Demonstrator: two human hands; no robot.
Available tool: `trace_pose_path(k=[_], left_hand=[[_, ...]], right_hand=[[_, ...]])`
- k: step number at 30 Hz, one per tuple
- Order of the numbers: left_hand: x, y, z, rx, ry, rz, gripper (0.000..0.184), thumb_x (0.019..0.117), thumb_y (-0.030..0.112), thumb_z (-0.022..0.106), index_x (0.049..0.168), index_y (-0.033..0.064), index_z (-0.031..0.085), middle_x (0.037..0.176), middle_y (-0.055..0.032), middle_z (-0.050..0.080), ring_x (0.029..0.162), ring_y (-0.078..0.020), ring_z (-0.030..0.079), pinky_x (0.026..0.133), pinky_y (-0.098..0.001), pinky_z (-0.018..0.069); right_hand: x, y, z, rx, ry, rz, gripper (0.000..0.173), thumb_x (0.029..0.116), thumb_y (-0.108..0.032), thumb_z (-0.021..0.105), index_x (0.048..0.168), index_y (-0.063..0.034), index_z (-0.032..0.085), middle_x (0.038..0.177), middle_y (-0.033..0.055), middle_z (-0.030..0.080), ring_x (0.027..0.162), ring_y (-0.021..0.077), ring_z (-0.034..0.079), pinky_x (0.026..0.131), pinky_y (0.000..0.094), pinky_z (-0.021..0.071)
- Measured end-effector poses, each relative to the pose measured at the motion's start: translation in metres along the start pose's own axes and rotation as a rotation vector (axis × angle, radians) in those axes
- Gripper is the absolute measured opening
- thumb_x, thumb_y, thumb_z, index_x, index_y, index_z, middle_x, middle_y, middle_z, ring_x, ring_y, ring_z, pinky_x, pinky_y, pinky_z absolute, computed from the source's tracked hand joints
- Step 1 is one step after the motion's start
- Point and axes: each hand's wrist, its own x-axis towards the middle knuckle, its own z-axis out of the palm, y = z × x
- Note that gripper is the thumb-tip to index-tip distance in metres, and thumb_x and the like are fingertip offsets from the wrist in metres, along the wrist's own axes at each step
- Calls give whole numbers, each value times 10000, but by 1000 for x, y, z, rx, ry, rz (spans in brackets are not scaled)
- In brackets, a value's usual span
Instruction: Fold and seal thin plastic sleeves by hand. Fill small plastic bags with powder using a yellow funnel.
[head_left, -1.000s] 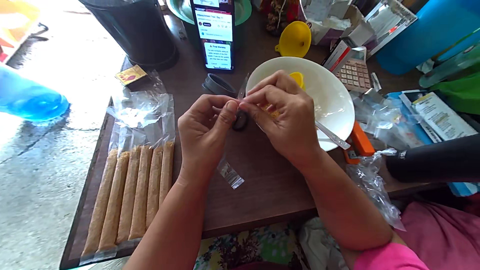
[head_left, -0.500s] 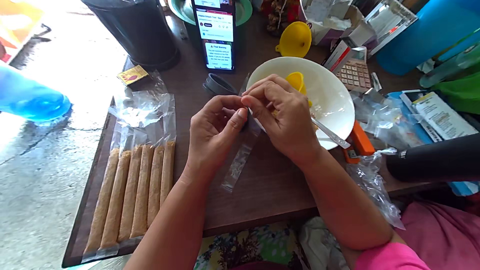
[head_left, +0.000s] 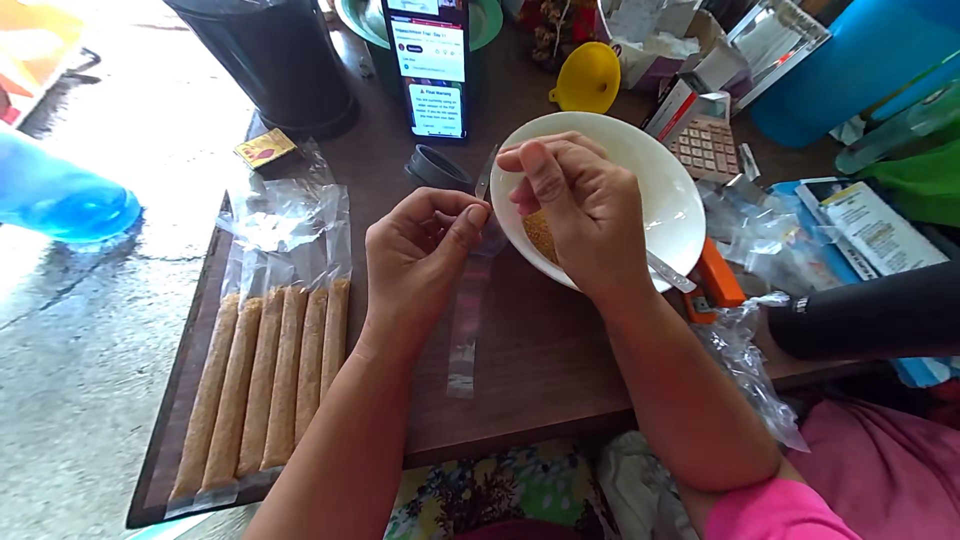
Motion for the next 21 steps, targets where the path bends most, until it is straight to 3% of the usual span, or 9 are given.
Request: trace_pose_path(k=[6, 9, 13, 16, 19, 21], left_hand=[[-1, 2, 3, -33, -25, -7, 76, 1009, 95, 611, 1083, 93, 626, 948, 74, 692, 837, -31, 681, 799, -196, 583], [-1, 3, 4, -99, -84, 14, 180, 983, 114, 664, 1152, 92, 607, 999, 83, 688, 887, -26, 681, 830, -197, 583], [-1, 1, 3, -136, -65, 10, 153, 919, -16, 699, 1031, 85, 677, 898, 75, 734, 814, -37, 707, 777, -200, 601], [-2, 1, 4, -110, -65, 16, 154, 922, -22, 689, 1025, 91, 667, 889, 87, 721, 800, -26, 696, 765, -190, 594], [-1, 1, 3, -67, -37, 23, 118, 964, 11, 653, 1049, 93, 641, 900, 91, 696, 803, -18, 677, 764, -179, 580], [1, -1, 2, -74, -13, 36, 100, 983, 26, 637, 1050, 100, 630, 908, 87, 690, 801, -23, 672, 762, -183, 579]], right_hand=[[-5, -6, 0, 104, -103, 56, 123, 972, -17, 664, 1069, 28, 725, 1083, 100, 678, 833, 75, 676, 730, 190, 596], [-5, -4, 3, 129, -91, 8, 81, 940, -23, 704, 993, 30, 732, 1044, 102, 702, 911, 86, 704, 795, 201, 612], [-4, 0, 3, 90, -50, -29, 79, 889, -53, 771, 900, 15, 732, 909, 68, 675, 789, 51, 661, 692, 162, 577], [-4, 1, 2, 76, -46, -30, 95, 886, -68, 778, 871, 9, 726, 868, 57, 657, 753, 44, 644, 655, 155, 563], [-4, 0, 2, 66, -64, -16, 124, 955, -115, 714, 956, 5, 745, 976, 71, 701, 771, 43, 667, 656, 170, 578], [-3, -2, 1, 20, -106, 7, 224, 995, -171, 673, 1119, 1, 745, 1127, 86, 701, 814, 38, 668, 677, 169, 574]])
